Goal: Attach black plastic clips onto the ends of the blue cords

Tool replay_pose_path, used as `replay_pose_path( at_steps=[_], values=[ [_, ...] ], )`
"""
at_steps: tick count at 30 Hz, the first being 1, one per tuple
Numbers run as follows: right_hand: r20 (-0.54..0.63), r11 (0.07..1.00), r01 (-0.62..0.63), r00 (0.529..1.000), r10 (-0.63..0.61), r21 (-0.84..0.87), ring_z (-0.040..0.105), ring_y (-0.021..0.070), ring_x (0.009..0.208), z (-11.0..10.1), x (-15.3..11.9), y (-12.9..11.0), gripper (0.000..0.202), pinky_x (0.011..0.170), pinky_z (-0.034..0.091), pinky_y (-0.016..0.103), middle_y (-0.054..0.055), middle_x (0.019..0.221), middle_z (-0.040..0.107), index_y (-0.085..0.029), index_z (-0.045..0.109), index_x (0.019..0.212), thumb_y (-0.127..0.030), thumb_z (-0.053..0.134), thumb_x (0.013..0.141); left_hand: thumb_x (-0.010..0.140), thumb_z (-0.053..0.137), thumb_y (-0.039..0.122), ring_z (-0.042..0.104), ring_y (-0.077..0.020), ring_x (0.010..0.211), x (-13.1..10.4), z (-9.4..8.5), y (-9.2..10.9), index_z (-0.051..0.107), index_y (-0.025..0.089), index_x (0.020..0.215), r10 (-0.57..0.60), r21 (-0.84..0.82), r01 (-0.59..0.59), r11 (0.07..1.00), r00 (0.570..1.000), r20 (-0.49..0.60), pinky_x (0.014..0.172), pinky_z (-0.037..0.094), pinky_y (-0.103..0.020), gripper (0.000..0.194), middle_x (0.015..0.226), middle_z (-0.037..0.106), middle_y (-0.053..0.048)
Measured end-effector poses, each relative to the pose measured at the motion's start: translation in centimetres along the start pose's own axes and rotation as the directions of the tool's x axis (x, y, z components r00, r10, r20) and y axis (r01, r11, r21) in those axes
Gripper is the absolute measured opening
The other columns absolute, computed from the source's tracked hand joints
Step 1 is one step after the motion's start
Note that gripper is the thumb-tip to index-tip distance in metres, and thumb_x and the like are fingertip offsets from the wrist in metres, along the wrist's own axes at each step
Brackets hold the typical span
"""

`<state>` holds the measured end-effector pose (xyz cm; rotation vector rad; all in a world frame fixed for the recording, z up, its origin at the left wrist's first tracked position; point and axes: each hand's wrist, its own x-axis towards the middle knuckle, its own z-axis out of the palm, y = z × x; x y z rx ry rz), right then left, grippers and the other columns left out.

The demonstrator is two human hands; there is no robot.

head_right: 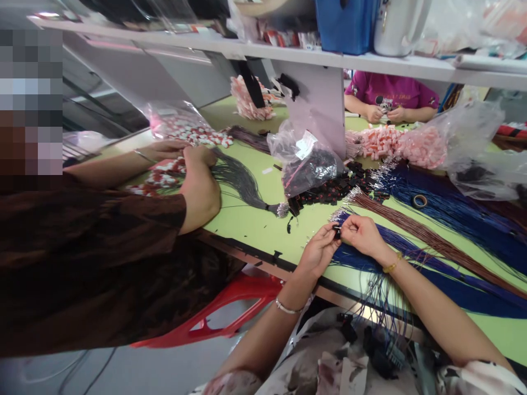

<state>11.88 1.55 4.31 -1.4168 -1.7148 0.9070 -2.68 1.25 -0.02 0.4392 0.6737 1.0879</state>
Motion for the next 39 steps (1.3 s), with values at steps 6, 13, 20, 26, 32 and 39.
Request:
replay_pose_path(
  at_steps=[6,13,20,26,32,39],
  values=[
    [-0.042,0.993,-0.015,0.999,0.01,-0.12,0.035,0.007,0.046,0.5,-1.3,0.6,0.012,0.047,0.029,0.019,-0.005,0.052,0.048,-0.017,0.053,0.06,-0.022,0.052,0.071,0.07,0.068,0.015,0.053,-0.0093,0.07,0.1,-0.1,0.0,0.064,0.015,0.091,0.003,0.0,-0.003,1.0,1.0,0.031,0.069,0.042,-0.022,0.021,0.081,0.058,-0.002],
    [-0.041,0.985,-0.03,0.999,0.023,-0.167,0.037,0.008,0.045,0.9,-1.5,1.0,0.017,0.048,0.03,0.02,-0.004,0.05,0.048,-0.018,0.051,0.059,-0.026,0.05,0.075,0.07,0.068,0.016,0.053,-0.0095,0.072,-0.1,-0.2,0.0,0.064,0.016,0.091,0.002,0.007,-0.002,1.0,1.0,0.031,0.07,0.043,-0.023,0.021,0.082,0.059,-0.002],
    [-0.025,0.985,-0.047,0.999,0.043,-0.168,0.037,0.0083,0.045,0.9,-1.6,0.9,0.018,0.047,0.029,0.02,-0.004,0.049,0.047,-0.018,0.051,0.06,-0.027,0.048,0.076,0.069,0.069,0.015,0.054,-0.0097,0.073,-0.2,-0.2,0.0,0.065,0.015,0.092,-0.009,0.008,0.009,1.0,1.0,0.03,0.07,0.044,-0.022,0.023,0.083,0.058,-0.002],
    [-0.015,0.99,-0.055,0.998,0.053,-0.133,0.037,0.0084,0.045,0.9,-1.7,0.9,0.019,0.047,0.029,0.021,-0.004,0.049,0.046,-0.018,0.048,0.058,-0.027,0.046,0.075,0.069,0.07,0.016,0.053,-0.0098,0.074,-0.2,-0.3,0.0,0.064,0.016,0.092,-0.006,0.019,0.005,1.0,1.0,0.03,0.071,0.044,-0.022,0.024,0.083,0.058,-0.002],
    [-0.015,0.991,-0.06,0.998,0.059,-0.116,0.036,0.0082,0.045,0.8,-1.6,1.0,0.019,0.047,0.028,0.021,-0.004,0.049,0.046,-0.018,0.049,0.058,-0.027,0.046,0.074,0.067,0.072,0.017,0.054,-0.0099,0.075,-0.1,-0.5,-0.1,0.064,0.016,0.092,-0.002,0.035,0.0,0.999,0.999,0.042,0.072,0.043,-0.023,0.027,0.085,0.059,-0.002],
    [0.024,0.996,-0.032,0.999,0.035,-0.082,0.034,0.0076,0.045,1.1,-1.7,1.4,0.02,0.045,0.026,0.02,-0.005,0.05,0.042,-0.018,0.045,0.058,-0.025,0.046,0.077,0.064,0.076,0.022,0.056,-0.0107,0.076,-0.3,-0.4,-0.9,0.063,0.016,0.092,0.068,0.166,-0.071,0.984,0.997,0.022,0.073,0.043,-0.023,0.031,0.085,0.062,-0.003]
  ],
)
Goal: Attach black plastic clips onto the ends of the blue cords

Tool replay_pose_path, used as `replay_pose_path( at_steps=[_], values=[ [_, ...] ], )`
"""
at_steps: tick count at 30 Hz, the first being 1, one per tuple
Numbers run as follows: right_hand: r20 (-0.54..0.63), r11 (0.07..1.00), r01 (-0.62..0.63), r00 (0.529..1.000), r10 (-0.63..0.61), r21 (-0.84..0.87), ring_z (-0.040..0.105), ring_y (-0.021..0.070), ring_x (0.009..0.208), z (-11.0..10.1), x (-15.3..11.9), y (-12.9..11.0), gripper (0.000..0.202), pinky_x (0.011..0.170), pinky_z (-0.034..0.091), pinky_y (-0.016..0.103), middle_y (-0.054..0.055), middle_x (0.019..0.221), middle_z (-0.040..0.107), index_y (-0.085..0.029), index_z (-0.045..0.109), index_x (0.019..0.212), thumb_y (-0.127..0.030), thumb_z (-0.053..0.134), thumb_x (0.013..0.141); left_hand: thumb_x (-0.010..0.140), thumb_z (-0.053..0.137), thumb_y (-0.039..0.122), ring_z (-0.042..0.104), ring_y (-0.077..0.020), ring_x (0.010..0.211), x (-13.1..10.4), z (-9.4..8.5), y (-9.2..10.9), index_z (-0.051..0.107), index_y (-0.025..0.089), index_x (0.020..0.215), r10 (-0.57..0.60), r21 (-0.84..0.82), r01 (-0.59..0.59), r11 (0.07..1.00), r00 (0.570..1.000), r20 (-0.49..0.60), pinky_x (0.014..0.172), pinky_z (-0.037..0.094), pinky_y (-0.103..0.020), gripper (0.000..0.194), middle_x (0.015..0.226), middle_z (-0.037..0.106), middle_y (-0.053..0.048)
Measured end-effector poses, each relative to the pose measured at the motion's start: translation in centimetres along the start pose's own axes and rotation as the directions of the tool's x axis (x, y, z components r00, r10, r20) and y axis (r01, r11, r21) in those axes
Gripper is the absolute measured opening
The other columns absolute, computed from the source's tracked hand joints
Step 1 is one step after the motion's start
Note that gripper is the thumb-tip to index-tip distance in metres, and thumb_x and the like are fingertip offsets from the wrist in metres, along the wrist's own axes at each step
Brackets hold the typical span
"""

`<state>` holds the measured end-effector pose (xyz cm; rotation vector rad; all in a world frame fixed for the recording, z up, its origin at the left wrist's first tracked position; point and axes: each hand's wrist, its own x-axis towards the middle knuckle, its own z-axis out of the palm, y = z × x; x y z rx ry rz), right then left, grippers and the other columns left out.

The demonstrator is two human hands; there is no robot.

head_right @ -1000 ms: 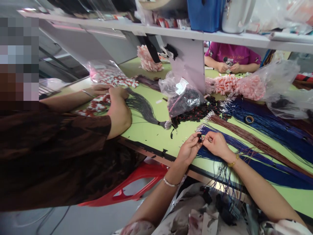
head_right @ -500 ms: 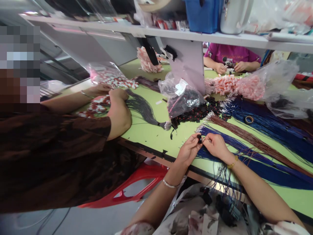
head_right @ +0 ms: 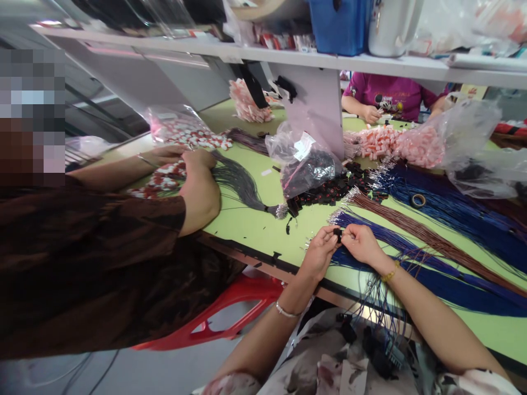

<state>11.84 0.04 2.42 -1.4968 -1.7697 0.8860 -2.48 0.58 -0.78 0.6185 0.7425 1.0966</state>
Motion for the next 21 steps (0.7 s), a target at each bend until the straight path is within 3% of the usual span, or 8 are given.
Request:
replay_pose_path(
  at_steps=[5,7,16,18,21],
  values=[
    [-0.01,0.95,0.205,0.977,-0.214,-0.235,0.044,0.0107,0.056,-0.4,-0.5,-0.3,0.016,0.055,0.031,0.022,0.0,0.062,0.053,-0.018,0.05,0.068,-0.021,0.045,0.083,0.061,0.077,0.023,0.056,-0.0098,0.071,0.0,0.4,0.1,0.062,0.015,0.086,-0.023,-0.007,0.023,1.0,0.999,-0.046,0.07,0.044,-0.023,0.03,0.078,0.061,-0.001],
    [-0.017,0.926,0.235,0.968,-0.251,-0.295,0.046,0.0115,0.059,-0.5,-0.7,-0.5,0.015,0.058,0.032,0.023,0.001,0.066,0.055,-0.018,0.051,0.07,-0.019,0.045,0.084,0.06,0.077,0.023,0.055,-0.0093,0.069,0.1,0.6,0.2,0.062,0.015,0.085,-0.03,-0.035,0.028,0.999,0.997,-0.067,0.069,0.043,-0.022,0.03,0.076,0.061,0.0],
    [-0.013,0.941,0.178,0.982,-0.19,-0.288,0.042,0.0103,0.05,0.0,-0.9,-0.2,0.018,0.052,0.028,0.022,-0.001,0.057,0.052,-0.019,0.049,0.063,-0.021,0.048,0.081,0.06,0.077,0.023,0.056,-0.0102,0.072,-0.1,0.7,-0.1,0.064,0.014,0.087,-0.009,0.063,0.013,0.998,0.998,-0.058,0.068,0.042,-0.022,0.031,0.08,0.063,-0.003],
    [-0.001,0.959,0.179,0.983,-0.183,-0.22,0.045,0.0105,0.052,-0.8,0.0,0.0,0.019,0.053,0.031,0.021,-0.001,0.06,0.056,-0.018,0.053,0.067,-0.023,0.045,0.084,0.061,0.076,0.024,0.055,-0.0096,0.069,0.0,0.6,-0.1,0.064,0.015,0.086,-0.027,0.035,0.03,0.999,0.998,-0.064,0.067,0.042,-0.022,0.03,0.078,0.062,-0.002],
    [-0.09,0.969,0.124,0.985,-0.146,-0.214,0.051,0.0117,0.059,-2.1,3.1,0.7,0.021,0.056,0.035,0.021,0.0,0.068,0.061,-0.018,0.059,0.077,-0.027,0.043,0.087,0.061,0.076,0.025,0.055,-0.0098,0.069,0.2,0.4,-0.1,0.064,0.015,0.087,-0.04,-0.004,0.04,0.999,0.997,-0.061,0.067,0.043,-0.023,0.031,0.078,0.061,-0.002]
  ],
)
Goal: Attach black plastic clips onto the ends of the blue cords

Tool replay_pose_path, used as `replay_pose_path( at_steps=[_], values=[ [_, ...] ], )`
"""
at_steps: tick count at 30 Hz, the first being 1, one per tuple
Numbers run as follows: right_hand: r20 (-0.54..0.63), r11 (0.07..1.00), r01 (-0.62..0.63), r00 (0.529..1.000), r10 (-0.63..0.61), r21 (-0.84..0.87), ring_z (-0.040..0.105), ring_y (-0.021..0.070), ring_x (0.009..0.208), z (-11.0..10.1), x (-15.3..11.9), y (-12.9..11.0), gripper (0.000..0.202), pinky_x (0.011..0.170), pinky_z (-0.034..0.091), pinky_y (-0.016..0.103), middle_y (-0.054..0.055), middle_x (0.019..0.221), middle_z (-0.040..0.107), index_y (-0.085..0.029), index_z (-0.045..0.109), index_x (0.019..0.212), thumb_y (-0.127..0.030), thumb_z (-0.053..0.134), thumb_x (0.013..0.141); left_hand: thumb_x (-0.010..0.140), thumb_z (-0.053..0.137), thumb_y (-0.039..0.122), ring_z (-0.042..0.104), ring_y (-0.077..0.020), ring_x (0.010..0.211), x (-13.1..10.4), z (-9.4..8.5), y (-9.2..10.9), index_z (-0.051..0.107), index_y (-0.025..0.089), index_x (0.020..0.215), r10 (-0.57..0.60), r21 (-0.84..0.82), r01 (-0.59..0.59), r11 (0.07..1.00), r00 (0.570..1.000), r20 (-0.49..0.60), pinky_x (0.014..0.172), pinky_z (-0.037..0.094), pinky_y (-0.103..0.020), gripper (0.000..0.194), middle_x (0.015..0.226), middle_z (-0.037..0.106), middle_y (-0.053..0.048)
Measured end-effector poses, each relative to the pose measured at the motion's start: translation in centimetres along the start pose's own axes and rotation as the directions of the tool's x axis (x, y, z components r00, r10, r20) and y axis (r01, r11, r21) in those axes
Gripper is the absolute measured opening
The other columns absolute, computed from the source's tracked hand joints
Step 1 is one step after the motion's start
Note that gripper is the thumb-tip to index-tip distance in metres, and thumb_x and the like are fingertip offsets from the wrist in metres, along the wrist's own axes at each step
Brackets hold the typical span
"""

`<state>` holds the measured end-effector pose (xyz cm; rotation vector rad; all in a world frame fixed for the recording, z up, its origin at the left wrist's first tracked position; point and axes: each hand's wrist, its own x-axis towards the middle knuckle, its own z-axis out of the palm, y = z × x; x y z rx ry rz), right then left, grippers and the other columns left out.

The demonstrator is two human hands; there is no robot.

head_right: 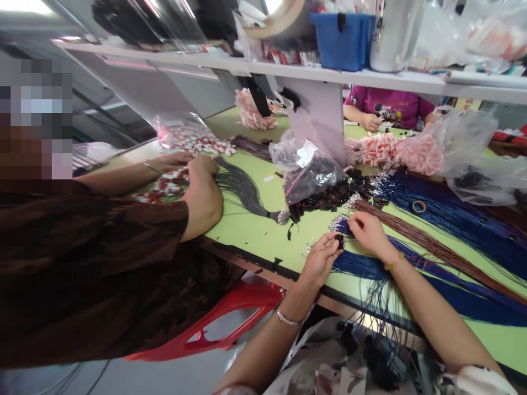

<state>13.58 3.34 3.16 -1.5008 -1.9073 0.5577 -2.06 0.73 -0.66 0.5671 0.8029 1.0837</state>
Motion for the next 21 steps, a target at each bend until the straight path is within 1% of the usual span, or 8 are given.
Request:
replay_pose_path(
  at_steps=[2,5,8,11,14,17,19,21],
  values=[
    [-0.026,0.99,-0.07,0.997,0.067,-0.121,0.052,0.0126,0.061,0.2,2.3,1.2,0.015,0.058,0.035,0.022,0.001,0.071,0.063,-0.019,0.063,0.079,-0.026,0.049,0.082,0.061,0.076,0.026,0.056,-0.0105,0.071,0.0,-0.1,0.0,0.064,0.015,0.088,0.0,-0.001,0.0,1.0,1.0,0.015,0.067,0.044,-0.023,0.032,0.078,0.062,-0.003],
    [0.02,0.959,-0.145,0.988,0.154,-0.244,0.053,0.013,0.063,1.3,4.8,2.6,0.008,0.058,0.034,0.022,0.001,0.076,0.065,-0.02,0.065,0.078,-0.023,0.058,0.074,0.062,0.077,0.026,0.057,-0.0105,0.072,-0.1,-0.2,0.1,0.063,0.015,0.089,0.0,-0.007,0.0,1.0,1.0,0.026,0.068,0.044,-0.022,0.032,0.079,0.062,-0.003],
    [0.022,0.969,-0.152,0.987,0.159,-0.195,0.052,0.0121,0.062,2.0,5.6,3.4,0.011,0.058,0.035,0.021,0.001,0.072,0.064,-0.018,0.062,0.071,-0.024,0.055,0.076,0.062,0.077,0.026,0.057,-0.0105,0.072,-0.2,-0.3,0.2,0.064,0.015,0.087,-0.006,-0.014,0.006,1.0,0.999,0.039,0.068,0.044,-0.023,0.031,0.079,0.062,-0.003],
    [-0.013,0.987,-0.095,0.995,0.095,-0.132,0.05,0.0112,0.059,1.9,5.4,3.6,0.012,0.058,0.035,0.021,0.001,0.069,0.062,-0.017,0.061,0.076,-0.025,0.052,0.079,0.063,0.076,0.026,0.057,-0.0107,0.072,-0.2,-0.4,0.2,0.064,0.015,0.088,-0.009,-0.009,0.009,1.0,0.999,0.052,0.068,0.045,-0.023,0.03,0.08,0.062,-0.003],
    [-0.004,0.98,-0.062,0.998,0.062,-0.189,0.05,0.0113,0.061,1.9,5.3,3.7,0.01,0.057,0.034,0.021,0.001,0.074,0.062,-0.018,0.061,0.08,-0.026,0.06,0.074,0.063,0.076,0.025,0.057,-0.0112,0.073,-0.1,-0.4,0.2,0.063,0.014,0.089,-0.007,-0.009,0.007,1.0,0.999,0.049,0.069,0.045,-0.024,0.031,0.081,0.062,-0.004],
    [-0.009,0.964,-0.121,0.992,0.122,-0.237,0.05,0.0117,0.063,2.3,5.5,3.7,0.005,0.058,0.034,0.022,0.002,0.077,0.063,-0.018,0.062,0.072,-0.024,0.062,0.071,0.063,0.077,0.025,0.057,-0.0115,0.074,-0.2,-0.4,0.2,0.063,0.014,0.09,-0.009,-0.013,0.01,1.0,0.999,0.047,0.069,0.045,-0.024,0.032,0.081,0.062,-0.004],
    [-0.033,0.976,-0.122,0.993,0.118,-0.179,0.05,0.0117,0.062,2.4,5.7,3.4,0.007,0.06,0.035,0.022,0.002,0.072,0.062,-0.017,0.061,0.068,-0.021,0.058,0.073,0.063,0.077,0.025,0.057,-0.0111,0.074,-0.3,-0.4,0.3,0.063,0.014,0.09,-0.014,-0.016,0.015,1.0,0.999,0.048,0.069,0.045,-0.024,0.032,0.081,0.062,-0.004],
    [-0.09,0.996,-0.079,0.993,0.074,-0.045,0.05,0.0113,0.061,2.0,5.6,2.8,0.01,0.061,0.037,0.022,0.0,0.067,0.06,-0.017,0.06,0.068,-0.023,0.056,0.076,0.062,0.078,0.025,0.057,-0.0105,0.073,-0.3,-0.4,0.4,0.063,0.014,0.09,-0.016,-0.018,0.017,1.0,0.999,0.045,0.07,0.045,-0.023,0.033,0.08,0.062,-0.003]
  ],
)
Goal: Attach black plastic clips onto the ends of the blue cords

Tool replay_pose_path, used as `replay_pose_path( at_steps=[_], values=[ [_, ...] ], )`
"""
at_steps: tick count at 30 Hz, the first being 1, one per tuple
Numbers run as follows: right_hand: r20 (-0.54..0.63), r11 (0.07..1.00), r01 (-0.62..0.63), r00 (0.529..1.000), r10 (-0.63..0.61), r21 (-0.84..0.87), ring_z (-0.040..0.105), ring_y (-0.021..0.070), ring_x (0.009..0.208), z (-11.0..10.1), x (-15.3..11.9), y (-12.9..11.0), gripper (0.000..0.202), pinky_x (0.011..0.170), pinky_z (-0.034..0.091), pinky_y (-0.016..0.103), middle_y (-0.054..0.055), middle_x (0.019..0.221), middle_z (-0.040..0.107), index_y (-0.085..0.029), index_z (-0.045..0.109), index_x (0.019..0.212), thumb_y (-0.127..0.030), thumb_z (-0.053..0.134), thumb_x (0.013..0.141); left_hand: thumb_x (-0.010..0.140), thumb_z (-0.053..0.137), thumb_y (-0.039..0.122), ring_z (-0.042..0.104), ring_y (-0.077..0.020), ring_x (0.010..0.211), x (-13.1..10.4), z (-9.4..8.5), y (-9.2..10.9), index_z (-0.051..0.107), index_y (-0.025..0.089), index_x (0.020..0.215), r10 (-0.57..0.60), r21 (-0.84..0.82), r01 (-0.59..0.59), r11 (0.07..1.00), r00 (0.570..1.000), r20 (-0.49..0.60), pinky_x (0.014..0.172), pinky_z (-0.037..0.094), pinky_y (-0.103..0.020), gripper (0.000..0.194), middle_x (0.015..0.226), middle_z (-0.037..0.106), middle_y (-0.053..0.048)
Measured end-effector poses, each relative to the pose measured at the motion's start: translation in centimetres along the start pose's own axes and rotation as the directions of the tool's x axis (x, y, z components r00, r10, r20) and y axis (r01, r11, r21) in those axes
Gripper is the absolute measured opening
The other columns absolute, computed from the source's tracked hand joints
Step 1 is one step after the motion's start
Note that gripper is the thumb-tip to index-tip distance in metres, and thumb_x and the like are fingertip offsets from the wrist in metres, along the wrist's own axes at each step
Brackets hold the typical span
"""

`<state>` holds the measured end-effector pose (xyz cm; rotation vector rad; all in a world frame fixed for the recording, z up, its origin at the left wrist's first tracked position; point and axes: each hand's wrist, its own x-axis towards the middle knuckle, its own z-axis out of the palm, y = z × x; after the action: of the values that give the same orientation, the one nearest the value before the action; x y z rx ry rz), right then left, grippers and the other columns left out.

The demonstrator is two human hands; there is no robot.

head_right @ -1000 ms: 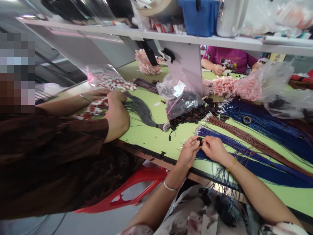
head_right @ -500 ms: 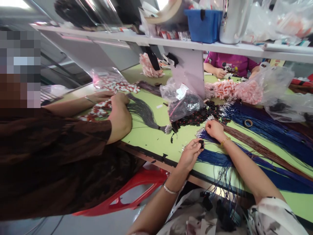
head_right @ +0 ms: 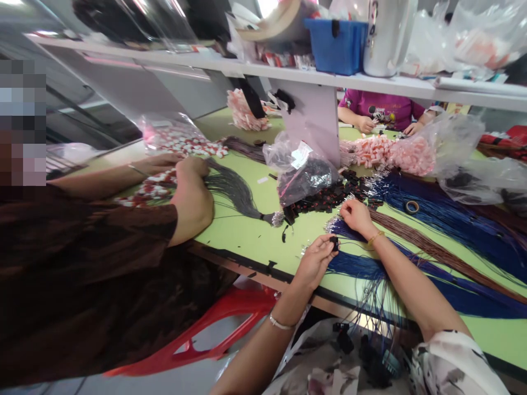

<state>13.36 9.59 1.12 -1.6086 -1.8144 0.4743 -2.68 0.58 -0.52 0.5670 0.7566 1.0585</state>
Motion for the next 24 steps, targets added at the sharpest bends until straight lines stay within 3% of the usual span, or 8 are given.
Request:
replay_pose_path(
  at_steps=[3,7,10,13,18,24],
  values=[
    [-0.081,0.968,0.053,0.996,-0.034,0.244,0.05,0.0108,0.06,-1.5,-1.1,-1.4,0.016,0.06,0.039,0.022,0.0,0.068,0.059,-0.016,0.059,0.074,-0.03,0.053,0.08,0.061,0.078,0.024,0.057,-0.0102,0.073,-0.1,0.0,0.1,0.063,0.014,0.091,-0.002,-0.002,0.002,1.0,1.0,-0.01,0.071,0.045,-0.023,0.034,0.08,0.063,-0.003],
    [0.016,0.924,0.036,0.999,-0.046,0.381,0.05,0.0105,0.063,-3.2,-4.3,-3.3,0.018,0.061,0.04,0.021,0.0,0.07,0.059,-0.016,0.059,0.076,-0.032,0.053,0.08,0.063,0.077,0.023,0.057,-0.0097,0.073,-0.1,0.2,0.1,0.064,0.015,0.09,0.003,-0.023,-0.003,1.0,1.0,-0.007,0.071,0.045,-0.022,0.032,0.081,0.062,-0.002],
    [0.122,0.927,-0.02,0.992,-0.028,0.374,0.047,0.0095,0.059,-3.4,-7.0,-3.7,0.017,0.057,0.038,0.02,-0.001,0.067,0.057,-0.015,0.058,0.074,-0.029,0.052,0.081,0.064,0.076,0.021,0.057,-0.0099,0.074,-0.2,0.6,0.0,0.063,0.015,0.09,-0.012,-0.056,0.013,0.998,1.0,0.017,0.072,0.044,-0.023,0.03,0.083,0.061,-0.002],
    [0.156,0.938,-0.056,0.988,0.002,0.341,0.043,0.0084,0.054,-3.0,-8.8,-3.4,0.013,0.051,0.034,0.019,-0.003,0.062,0.053,-0.016,0.055,0.07,-0.025,0.051,0.078,0.064,0.074,0.019,0.056,-0.0099,0.073,-0.1,0.8,-0.1,0.063,0.015,0.09,-0.024,-0.081,0.025,0.996,0.999,0.023,0.071,0.044,-0.023,0.028,0.083,0.06,-0.002],
    [0.126,0.97,-0.042,0.992,0.011,0.24,0.035,0.0072,0.047,-2.4,-9.7,-3.1,0.012,0.046,0.028,0.019,-0.006,0.052,0.044,-0.017,0.052,0.063,-0.022,0.052,0.074,0.066,0.072,0.019,0.055,-0.0104,0.073,-0.1,0.8,0.0,0.064,0.015,0.088,-0.019,-0.074,0.021,0.997,1.0,0.021,0.071,0.043,-0.024,0.024,0.082,0.059,-0.002],
    [0.063,0.994,-0.04,0.997,0.034,0.105,0.035,0.0073,0.043,-2.3,-9.8,-3.6,0.012,0.046,0.026,0.02,-0.006,0.047,0.045,-0.018,0.054,0.06,-0.021,0.054,0.071,0.066,0.072,0.02,0.055,-0.0112,0.074,-0.1,0.6,-0.2,0.064,0.015,0.09,-0.019,-0.066,0.021,0.998,0.999,0.029,0.072,0.043,-0.024,0.026,0.084,0.06,-0.003]
  ],
)
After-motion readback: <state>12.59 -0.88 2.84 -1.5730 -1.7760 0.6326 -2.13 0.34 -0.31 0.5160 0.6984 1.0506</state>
